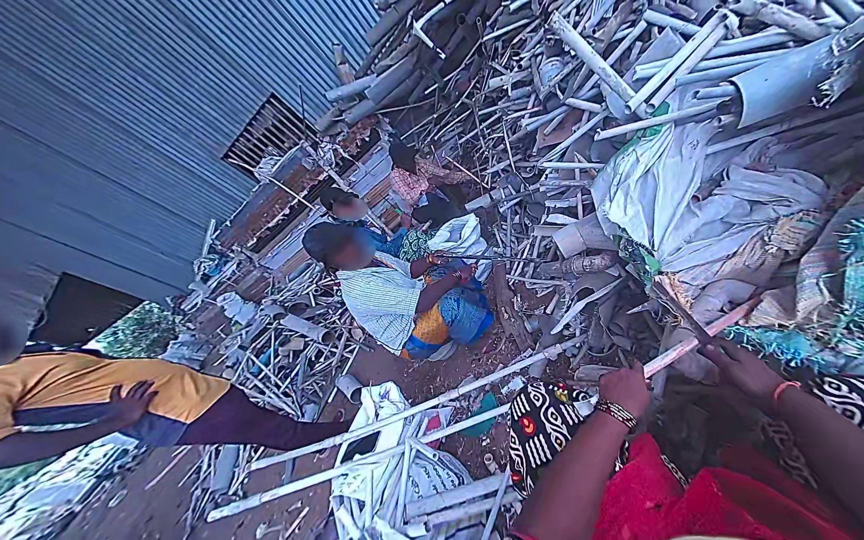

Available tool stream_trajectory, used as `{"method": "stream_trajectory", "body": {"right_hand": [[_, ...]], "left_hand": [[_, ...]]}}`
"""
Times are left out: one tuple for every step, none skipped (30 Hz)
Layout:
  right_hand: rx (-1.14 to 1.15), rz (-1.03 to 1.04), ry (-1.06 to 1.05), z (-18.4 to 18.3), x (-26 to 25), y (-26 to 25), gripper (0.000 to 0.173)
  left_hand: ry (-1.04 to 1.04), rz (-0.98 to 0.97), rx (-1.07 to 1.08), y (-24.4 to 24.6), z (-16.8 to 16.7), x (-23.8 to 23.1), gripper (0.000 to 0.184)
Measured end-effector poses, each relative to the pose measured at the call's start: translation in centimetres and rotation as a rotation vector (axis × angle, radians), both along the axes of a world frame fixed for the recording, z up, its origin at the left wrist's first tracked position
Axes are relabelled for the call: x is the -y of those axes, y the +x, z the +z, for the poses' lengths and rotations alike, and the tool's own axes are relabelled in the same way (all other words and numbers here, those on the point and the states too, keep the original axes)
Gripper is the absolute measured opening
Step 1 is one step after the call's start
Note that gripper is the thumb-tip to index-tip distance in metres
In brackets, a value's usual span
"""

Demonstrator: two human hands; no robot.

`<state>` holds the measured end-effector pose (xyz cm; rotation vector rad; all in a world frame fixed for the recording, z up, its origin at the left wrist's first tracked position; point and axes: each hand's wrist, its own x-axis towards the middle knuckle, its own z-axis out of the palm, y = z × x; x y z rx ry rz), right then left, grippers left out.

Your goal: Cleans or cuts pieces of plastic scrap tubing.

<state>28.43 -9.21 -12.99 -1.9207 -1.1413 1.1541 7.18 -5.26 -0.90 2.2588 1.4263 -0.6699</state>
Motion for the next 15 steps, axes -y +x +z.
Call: {"method": "stream_trajectory", "body": {"right_hand": [[-0.052, -0.062, 0.002, -0.1, 0.3, 0.7, 0.053], [-0.075, -0.103, 0.007, -0.1, 0.4, 1.1, 0.054], [-0.077, -0.121, 0.026, -0.1, 0.3, 1.4, 0.052], [-0.067, -0.117, 0.044, 0.0, 0.0, 1.6, 0.050], [-0.045, -0.109, 0.055, 0.0, -0.3, 1.8, 0.048], [-0.015, -0.113, 0.059, -0.1, -0.6, 2.1, 0.048], [0.023, -0.125, 0.052, -0.3, -0.9, 2.2, 0.049], [0.062, -0.137, 0.029, -0.4, -1.1, 2.2, 0.052], [0.108, -0.133, -0.014, -0.3, -1.2, 2.1, 0.055], [0.161, -0.114, -0.065, -0.1, -1.3, 1.9, 0.058], [0.214, -0.087, -0.124, 0.1, -1.5, 1.6, 0.061], [0.252, -0.076, -0.175, 0.2, -1.7, 1.2, 0.062], [0.278, -0.076, -0.214, 0.3, -1.9, 0.8, 0.063], [0.292, -0.075, -0.244, 0.4, -2.0, 0.4, 0.062], [0.302, -0.070, -0.262, 0.5, -2.0, 0.1, 0.062]], "left_hand": [[-0.018, 0.026, -0.005, -0.4, 0.2, -0.1, 0.049], [-0.034, 0.053, -0.022, -0.8, 0.5, -0.1, 0.052], [-0.042, 0.076, -0.040, -1.3, 0.7, -0.3, 0.054], [-0.046, 0.089, -0.054, -1.5, 0.9, -0.4, 0.055], [-0.051, 0.091, -0.061, -1.7, 1.1, -0.4, 0.055], [-0.065, 0.089, -0.066, -1.8, 1.3, -0.3, 0.054], [-0.084, 0.081, -0.067, -1.8, 1.5, -0.2, 0.053], [-0.094, 0.068, -0.060, -1.8, 1.5, -0.1, 0.051], [-0.086, 0.057, -0.048, -1.9, 1.3, 0.1, 0.050], [-0.067, 0.046, -0.039, -1.9, 1.1, 0.3, 0.049], [-0.047, 0.035, -0.036, -2.0, 0.9, 0.4, 0.048], [-0.032, 0.025, -0.039, -2.1, 0.7, 0.4, 0.048], [-0.019, 0.018, -0.047, -2.3, 0.4, 0.4, 0.049], [-0.011, 0.014, -0.054, -2.4, 0.2, 0.5, 0.050], [-0.006, 0.013, -0.058, -2.4, 0.0, 0.5, 0.050]]}}
